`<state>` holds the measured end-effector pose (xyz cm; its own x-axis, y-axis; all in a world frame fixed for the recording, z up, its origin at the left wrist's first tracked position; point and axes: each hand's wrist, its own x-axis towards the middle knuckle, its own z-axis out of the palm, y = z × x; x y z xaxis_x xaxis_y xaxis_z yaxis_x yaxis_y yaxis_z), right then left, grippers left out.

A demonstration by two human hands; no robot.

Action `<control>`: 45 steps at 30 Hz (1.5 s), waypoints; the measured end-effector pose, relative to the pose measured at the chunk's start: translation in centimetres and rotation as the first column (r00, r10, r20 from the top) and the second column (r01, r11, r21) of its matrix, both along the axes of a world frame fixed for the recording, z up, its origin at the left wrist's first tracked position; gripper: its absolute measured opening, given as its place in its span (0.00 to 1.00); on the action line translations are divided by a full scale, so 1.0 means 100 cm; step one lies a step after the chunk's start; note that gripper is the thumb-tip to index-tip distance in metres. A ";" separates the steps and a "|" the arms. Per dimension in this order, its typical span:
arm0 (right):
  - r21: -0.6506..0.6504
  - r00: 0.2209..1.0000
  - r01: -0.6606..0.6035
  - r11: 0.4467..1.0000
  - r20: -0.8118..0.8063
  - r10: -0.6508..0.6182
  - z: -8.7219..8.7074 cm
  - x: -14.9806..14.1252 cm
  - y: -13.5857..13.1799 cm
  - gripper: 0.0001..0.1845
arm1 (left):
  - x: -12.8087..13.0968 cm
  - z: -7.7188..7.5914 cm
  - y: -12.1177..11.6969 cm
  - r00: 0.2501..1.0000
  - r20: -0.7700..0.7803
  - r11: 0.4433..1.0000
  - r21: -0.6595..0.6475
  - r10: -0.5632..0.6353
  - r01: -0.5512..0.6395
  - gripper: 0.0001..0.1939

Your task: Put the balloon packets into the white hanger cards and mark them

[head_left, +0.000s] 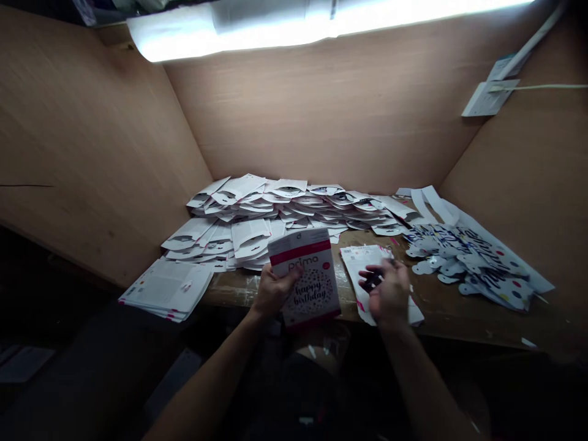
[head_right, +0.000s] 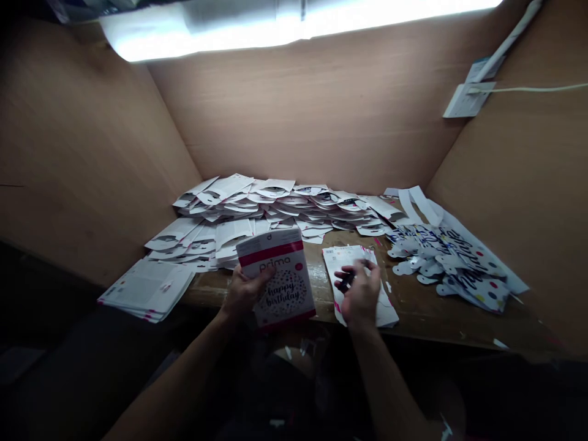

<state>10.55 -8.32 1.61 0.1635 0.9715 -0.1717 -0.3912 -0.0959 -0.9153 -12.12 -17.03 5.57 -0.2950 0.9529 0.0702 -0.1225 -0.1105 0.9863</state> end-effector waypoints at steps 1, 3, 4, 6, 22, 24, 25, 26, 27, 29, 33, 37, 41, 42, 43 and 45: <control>-0.114 0.994 -0.013 0.993 -0.109 0.001 0.004 0.009 -0.004 0.20 | 0.001 0.000 -0.007 0.999 0.047 0.999 -0.047 0.011 -0.008 0.20; -0.190 0.961 -0.175 0.966 -0.244 0.126 0.009 0.022 -0.023 0.18 | 0.004 -0.006 -0.021 0.989 0.148 0.991 -0.134 0.000 0.020 0.23; -0.151 0.942 -0.272 0.950 -0.243 0.231 0.011 0.025 -0.037 0.19 | 0.007 -0.011 -0.028 0.981 0.192 0.985 -0.167 -0.014 0.046 0.24; -0.019 0.879 -0.474 0.881 -0.081 0.471 0.014 0.024 -0.069 0.23 | 0.013 -0.021 -0.040 0.967 0.250 0.971 -0.217 -0.046 0.102 0.26; -0.110 -0.075 -0.714 0.691 0.994 0.081 0.031 -0.002 -0.118 0.20 | 0.037 -0.035 -0.080 0.954 -0.133 0.952 -0.191 -0.268 0.241 0.15; -0.200 -0.190 -0.689 0.697 0.977 0.092 0.034 -0.007 -0.119 0.15 | 0.039 -0.036 -0.082 0.919 -0.236 0.943 -0.185 -0.314 0.275 0.13; -0.222 -0.213 -0.684 0.695 0.972 0.100 0.035 -0.008 -0.119 0.13 | 0.039 -0.038 -0.083 0.909 -0.259 0.940 -0.188 -0.326 0.284 0.13; -0.229 -0.212 -0.685 0.692 0.971 0.111 0.034 -0.007 -0.118 0.12 | 0.040 -0.040 -0.083 0.911 -0.249 0.938 -0.196 -0.329 0.286 0.12; -0.223 -0.187 -0.691 0.688 0.974 0.127 0.034 -0.005 -0.117 0.10 | 0.039 -0.042 -0.083 0.924 -0.206 0.937 -0.208 -0.323 0.281 0.13; -0.179 -0.081 -0.713 0.678 0.981 0.173 0.033 0.004 -0.113 0.10 | 0.038 -0.047 -0.082 0.955 -0.070 0.934 -0.241 -0.287 0.263 0.16; -0.054 0.124 -0.709 0.703 0.972 0.201 0.033 0.020 -0.108 0.15 | 0.034 -0.051 -0.083 0.965 0.071 0.925 -0.274 -0.252 0.262 0.21; -0.030 0.111 -0.711 0.702 0.982 0.155 0.034 0.016 -0.110 0.17 | 0.033 -0.043 -0.089 0.951 0.103 0.919 -0.248 -0.290 0.307 0.22; -0.145 -0.067 -0.692 0.707 0.988 0.137 0.036 0.005 -0.111 0.15 | 0.037 -0.035 -0.094 0.925 0.005 0.903 -0.215 -0.380 0.372 0.21; -0.195 -0.126 -0.681 0.706 0.981 0.150 0.036 0.002 -0.109 0.13 | 0.039 -0.035 -0.094 0.913 -0.052 0.899 -0.208 -0.404 0.385 0.20; -0.239 -0.171 -0.675 0.698 0.971 0.167 0.036 0.001 -0.106 0.13 | 0.041 -0.035 -0.094 0.901 -0.106 0.895 -0.206 -0.421 0.395 0.20; -0.277 -0.178 -0.694 0.665 0.960 0.214 0.035 0.002 -0.100 0.12 | 0.045 -0.035 -0.094 0.888 -0.169 0.895 -0.218 -0.428 0.390 0.18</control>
